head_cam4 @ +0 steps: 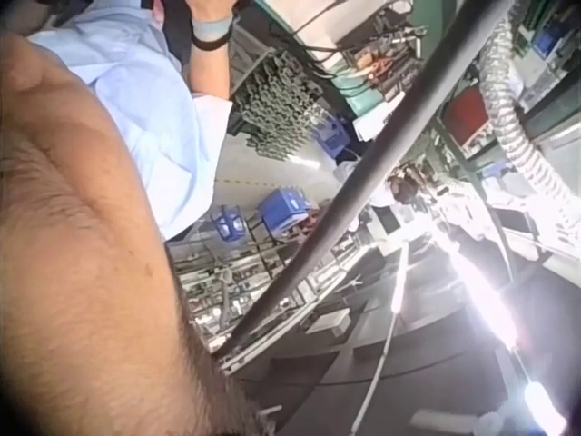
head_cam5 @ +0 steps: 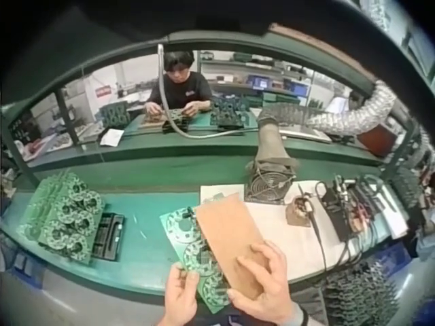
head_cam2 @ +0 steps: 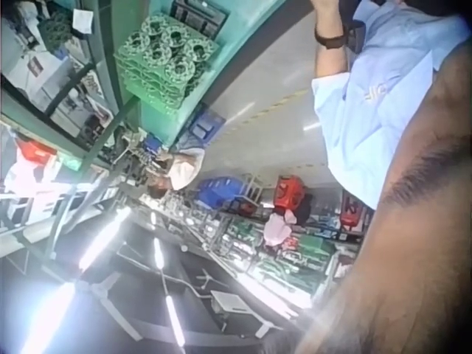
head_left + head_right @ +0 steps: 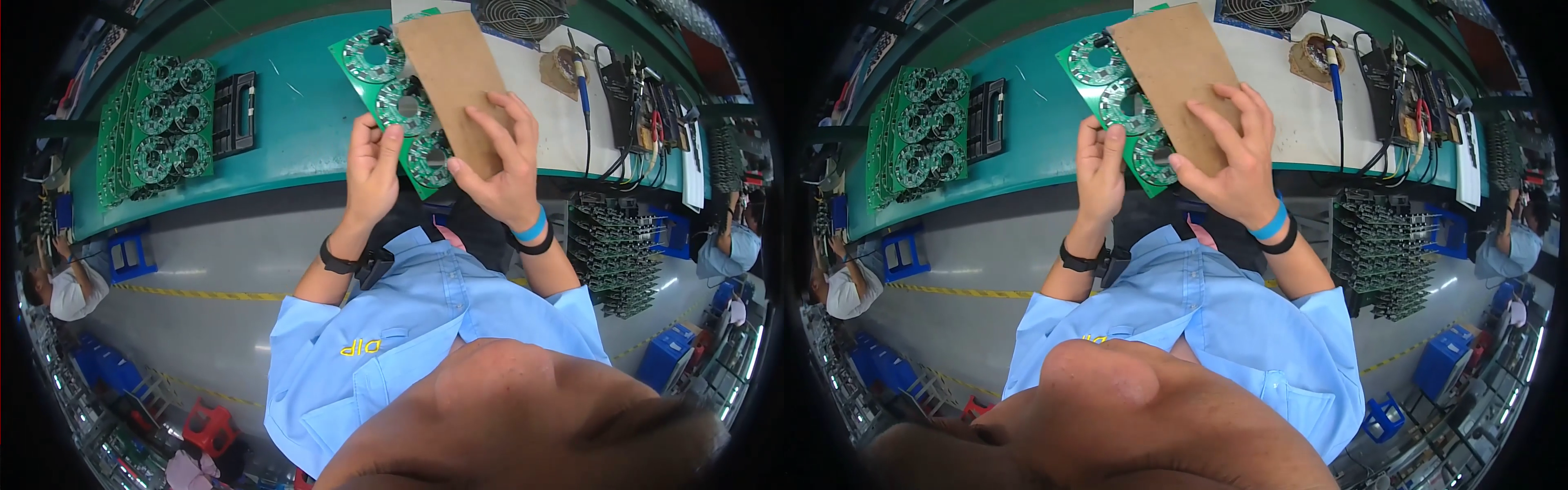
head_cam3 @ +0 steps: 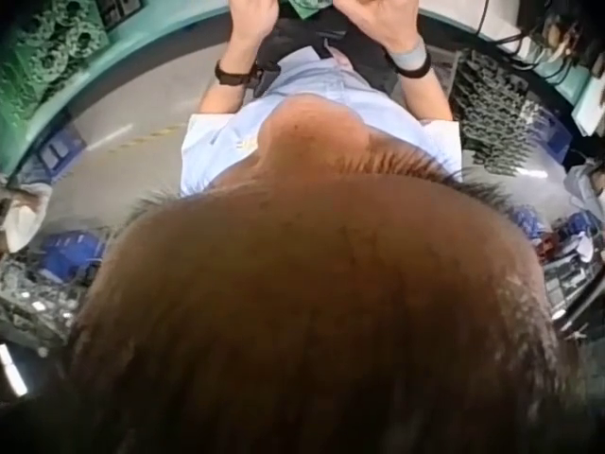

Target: The person places a cardboard sheet onto a circuit board, flips it over, and then picks up a small electronic component to inspect it.

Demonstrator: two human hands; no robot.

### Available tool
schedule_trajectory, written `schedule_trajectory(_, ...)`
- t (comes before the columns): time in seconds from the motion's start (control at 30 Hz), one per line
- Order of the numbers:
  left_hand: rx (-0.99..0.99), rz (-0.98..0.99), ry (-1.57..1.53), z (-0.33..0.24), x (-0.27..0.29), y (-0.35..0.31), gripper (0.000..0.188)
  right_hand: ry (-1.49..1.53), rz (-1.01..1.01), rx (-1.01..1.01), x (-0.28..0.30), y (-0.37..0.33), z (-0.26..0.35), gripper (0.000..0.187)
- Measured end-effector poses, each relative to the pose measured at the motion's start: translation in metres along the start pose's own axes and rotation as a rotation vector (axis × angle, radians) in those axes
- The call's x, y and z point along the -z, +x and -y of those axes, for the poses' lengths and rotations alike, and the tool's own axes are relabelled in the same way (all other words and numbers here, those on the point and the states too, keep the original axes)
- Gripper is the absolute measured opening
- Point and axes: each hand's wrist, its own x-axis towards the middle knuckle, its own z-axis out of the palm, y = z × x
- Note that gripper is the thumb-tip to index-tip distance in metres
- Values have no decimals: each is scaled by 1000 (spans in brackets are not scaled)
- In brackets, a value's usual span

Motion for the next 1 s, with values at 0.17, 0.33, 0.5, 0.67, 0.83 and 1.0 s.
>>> schedule_trajectory(0.17,-54,24,-6,11,-5,-4,22,-7,9,9,-13,1,4,57)
schedule_trajectory(0.33,-62,21,14,8,-8,-5,21,-41,43,24,-16,2,7,58)
schedule_trajectory(0.5,-69,23,12,3,-9,-1,21,-107,174,45,-4,7,12,68)
schedule_trajectory(0.67,-44,65,101,-10,-7,5,19,-211,351,121,14,11,17,81)
schedule_trajectory(0.83,-79,96,240,-22,-18,14,20,-207,400,115,12,8,6,87)
schedule_trajectory(1.0,-110,173,482,-40,-31,21,23,-81,295,44,9,-3,9,87)
